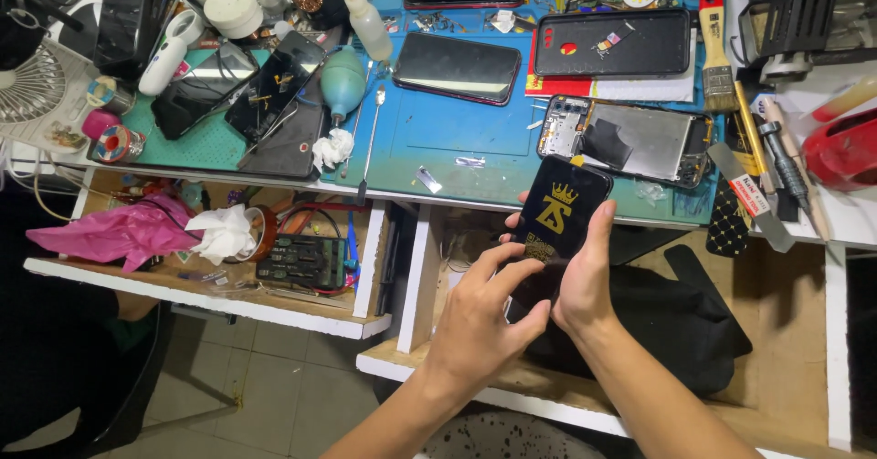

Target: Peeling the protective film off a new smartphone screen at a repair bench

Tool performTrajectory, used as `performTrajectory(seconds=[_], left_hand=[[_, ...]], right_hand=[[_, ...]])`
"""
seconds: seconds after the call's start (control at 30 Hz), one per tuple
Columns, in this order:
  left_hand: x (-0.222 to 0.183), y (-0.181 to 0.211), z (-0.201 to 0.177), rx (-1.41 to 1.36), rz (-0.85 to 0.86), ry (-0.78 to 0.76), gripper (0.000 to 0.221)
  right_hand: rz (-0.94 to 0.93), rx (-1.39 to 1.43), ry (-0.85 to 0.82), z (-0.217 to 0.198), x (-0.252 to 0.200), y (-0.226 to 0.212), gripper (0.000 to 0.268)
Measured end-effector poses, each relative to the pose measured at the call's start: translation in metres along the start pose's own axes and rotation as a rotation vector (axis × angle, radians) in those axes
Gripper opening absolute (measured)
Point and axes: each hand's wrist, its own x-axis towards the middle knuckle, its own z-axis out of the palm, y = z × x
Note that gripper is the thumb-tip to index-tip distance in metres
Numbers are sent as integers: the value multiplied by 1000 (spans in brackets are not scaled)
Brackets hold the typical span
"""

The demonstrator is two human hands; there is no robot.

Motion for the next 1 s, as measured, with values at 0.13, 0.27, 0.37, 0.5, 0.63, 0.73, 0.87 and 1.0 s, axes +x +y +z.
performTrajectory(seconds=[0.13,0.27,0.37,0.5,0.63,0.73,0.87,1.0], left_hand=[[7,9,-4,-5,-38,-15,44],[14,19,-7,31,-89,-81,51],[16,21,-6,68,-72,-93,53],[16,18,-8,41,-61,-113,58],[16,11,-9,-35,-189,-180,73],[16,6,-8,-81,-187,-220,76],[17,4,-4,-78,-147,-201,76],[16,2,0,-93,-114,-139,75]], right_hand=[[-20,-47,-16,-5,1,2,87],[-17,-86,0,-3,1,1,87],[19,-76,17,-2,1,0,88],[78,-29,31,-4,2,0,90],[61,-35,-5,-4,2,-2,87],[146,-16,7,-1,0,-7,88],[111,-56,-3,2,0,-12,83],[127,0,-43,-8,6,-6,81]])
